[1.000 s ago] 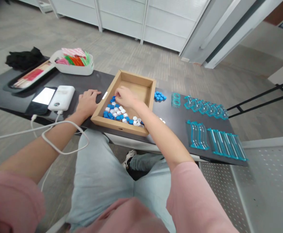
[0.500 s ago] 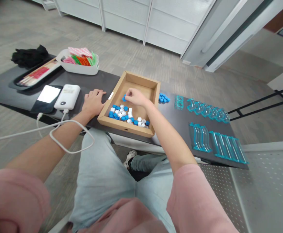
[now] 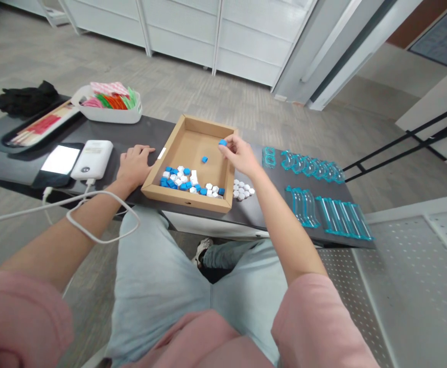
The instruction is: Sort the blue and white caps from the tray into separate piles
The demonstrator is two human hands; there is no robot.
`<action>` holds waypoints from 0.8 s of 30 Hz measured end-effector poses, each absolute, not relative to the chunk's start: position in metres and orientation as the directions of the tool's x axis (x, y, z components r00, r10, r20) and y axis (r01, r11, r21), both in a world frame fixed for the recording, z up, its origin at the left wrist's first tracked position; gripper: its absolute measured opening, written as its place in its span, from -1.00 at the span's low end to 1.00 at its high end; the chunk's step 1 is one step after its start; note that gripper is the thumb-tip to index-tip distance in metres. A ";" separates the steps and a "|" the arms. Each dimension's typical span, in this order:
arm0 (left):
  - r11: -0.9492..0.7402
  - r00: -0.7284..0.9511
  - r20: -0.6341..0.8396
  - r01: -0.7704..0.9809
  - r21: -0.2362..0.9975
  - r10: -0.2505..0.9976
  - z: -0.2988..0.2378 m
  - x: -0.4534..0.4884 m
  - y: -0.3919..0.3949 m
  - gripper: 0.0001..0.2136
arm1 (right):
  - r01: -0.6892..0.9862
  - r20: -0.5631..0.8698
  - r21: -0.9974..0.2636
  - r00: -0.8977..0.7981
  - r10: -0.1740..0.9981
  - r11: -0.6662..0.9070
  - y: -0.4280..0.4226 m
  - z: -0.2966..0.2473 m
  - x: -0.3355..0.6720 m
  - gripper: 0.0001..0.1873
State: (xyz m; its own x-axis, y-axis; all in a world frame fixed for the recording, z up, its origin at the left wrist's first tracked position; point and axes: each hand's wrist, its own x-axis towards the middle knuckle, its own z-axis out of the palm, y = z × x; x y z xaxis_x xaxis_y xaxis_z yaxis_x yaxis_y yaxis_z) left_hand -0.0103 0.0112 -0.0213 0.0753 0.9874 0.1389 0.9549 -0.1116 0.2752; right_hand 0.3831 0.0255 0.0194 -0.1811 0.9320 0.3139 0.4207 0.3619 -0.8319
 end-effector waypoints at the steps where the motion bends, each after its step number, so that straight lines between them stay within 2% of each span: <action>1: -0.111 0.076 0.137 0.956 0.270 0.988 -0.022 -0.011 0.012 -0.36 | 0.409 0.333 -0.838 -0.142 0.932 0.361 0.023 0.020 0.397 -0.39; 6: -0.120 0.088 0.128 0.958 0.262 0.988 -0.023 -0.015 0.014 -0.35 | 0.423 0.343 -0.864 0.098 0.934 0.273 0.003 0.009 0.465 -0.31; 10: -0.117 0.086 0.128 0.959 0.258 0.988 -0.023 -0.018 0.015 -0.34 | 0.376 0.307 -0.900 0.186 0.933 0.221 -0.008 -0.015 0.492 -0.27; 16: -0.085 0.064 0.093 0.967 0.241 0.994 -0.013 -0.014 0.011 -0.34 | 0.337 0.243 -0.926 0.180 0.953 0.172 -0.003 -0.043 0.490 -0.24; 20: -0.075 0.070 0.030 0.972 0.224 0.997 -0.003 -0.011 0.006 -0.33 | 0.438 0.226 -0.887 0.142 0.964 0.143 0.002 -0.053 0.484 -0.34; 24: -0.067 0.065 0.018 0.977 0.203 0.998 -0.001 -0.011 0.005 -0.33 | 0.598 0.253 -0.786 0.080 0.964 0.156 0.000 -0.057 0.483 -0.53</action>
